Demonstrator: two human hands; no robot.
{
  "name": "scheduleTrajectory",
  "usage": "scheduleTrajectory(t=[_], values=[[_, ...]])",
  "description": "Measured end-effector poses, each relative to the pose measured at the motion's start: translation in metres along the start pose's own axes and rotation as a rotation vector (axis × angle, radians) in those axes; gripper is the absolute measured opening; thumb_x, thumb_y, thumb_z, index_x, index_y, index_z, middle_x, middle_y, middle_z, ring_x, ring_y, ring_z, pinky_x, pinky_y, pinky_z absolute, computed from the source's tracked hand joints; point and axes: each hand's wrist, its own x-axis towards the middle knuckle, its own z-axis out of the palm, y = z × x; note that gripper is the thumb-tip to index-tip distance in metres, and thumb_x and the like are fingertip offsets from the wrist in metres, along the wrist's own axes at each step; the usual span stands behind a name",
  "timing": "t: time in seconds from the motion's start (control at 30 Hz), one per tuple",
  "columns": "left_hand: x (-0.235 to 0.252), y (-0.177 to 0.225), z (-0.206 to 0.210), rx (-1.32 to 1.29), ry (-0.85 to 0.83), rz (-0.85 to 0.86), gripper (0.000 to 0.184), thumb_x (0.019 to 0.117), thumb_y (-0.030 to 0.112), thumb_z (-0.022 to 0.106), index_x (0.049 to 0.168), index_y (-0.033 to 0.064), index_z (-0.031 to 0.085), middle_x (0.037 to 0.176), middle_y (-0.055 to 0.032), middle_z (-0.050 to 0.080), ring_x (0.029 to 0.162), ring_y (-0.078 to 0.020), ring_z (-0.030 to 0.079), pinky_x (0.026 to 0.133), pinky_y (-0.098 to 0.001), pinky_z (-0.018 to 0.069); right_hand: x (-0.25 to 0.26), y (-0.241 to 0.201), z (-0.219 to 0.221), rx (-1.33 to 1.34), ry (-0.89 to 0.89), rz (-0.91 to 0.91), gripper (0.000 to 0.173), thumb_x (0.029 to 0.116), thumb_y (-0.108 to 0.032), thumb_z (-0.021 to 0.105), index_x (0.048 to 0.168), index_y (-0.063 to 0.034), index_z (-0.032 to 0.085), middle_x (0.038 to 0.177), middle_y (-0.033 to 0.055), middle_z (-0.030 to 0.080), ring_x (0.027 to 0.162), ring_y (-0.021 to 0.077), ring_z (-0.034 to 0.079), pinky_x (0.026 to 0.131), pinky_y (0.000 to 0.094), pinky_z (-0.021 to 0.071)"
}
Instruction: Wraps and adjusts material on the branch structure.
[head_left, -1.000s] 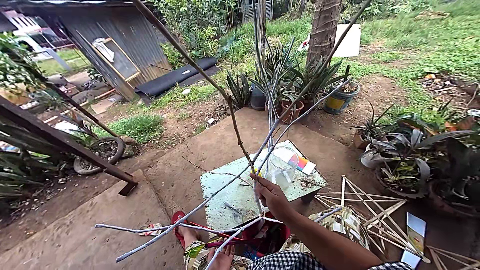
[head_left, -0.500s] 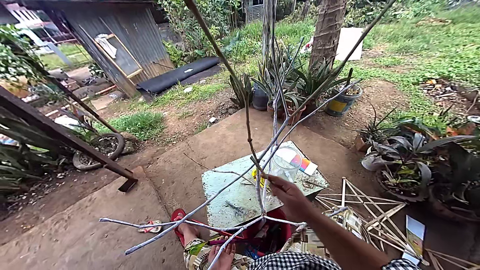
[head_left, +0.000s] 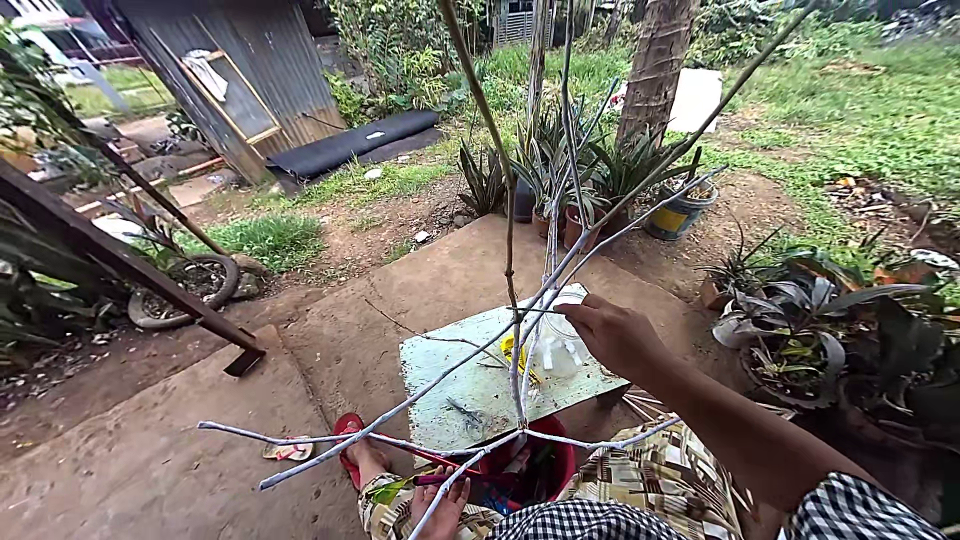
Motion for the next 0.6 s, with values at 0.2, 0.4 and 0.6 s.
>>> scheduleTrajectory(t=[0.2,0.4,0.6], values=[[-0.002,0.004,-0.006,0.016,0.013,0.0,0.066,0.1057,0.059,0.017,0.129,0.0088,0.053,0.119,-0.015,0.063,0.109,-0.0348,0.063,0.087,-0.0599,0.0497,0.004,0.003,0.017,-0.067,-0.021,0.042,0.031,0.1076,-0.017,0.048,0.131,-0.018,0.069,0.098,0.0149,0.068,0.08,0.0334,0.07,0.067,0.0515,0.0566],[0.005,0.001,-0.007,0.044,-0.002,-0.021,0.073,0.1039,0.063,0.013,0.138,0.0103,0.049,0.128,-0.0155,0.061,0.116,-0.0345,0.059,0.091,-0.0607,0.0469,-0.004,-0.007,0.011,-0.111,-0.155,0.075,0.035,0.1097,-0.019,0.04,0.133,-0.0148,0.066,0.103,0.0169,0.071,0.086,0.0373,0.071,0.072,0.0543,0.0558],[0.006,0.001,-0.005,0.026,0.001,-0.031,0.07,0.1049,0.062,0.016,0.137,0.01,0.05,0.126,-0.0148,0.061,0.115,-0.033,0.06,0.091,-0.0576,0.0483,-0.006,-0.01,0.002,-0.126,0.13,-0.013,0.032,0.1038,-0.011,0.052,0.13,-0.0142,0.07,0.086,0.0138,0.069,0.068,0.0321,0.068,0.058,0.0487,0.0553]])
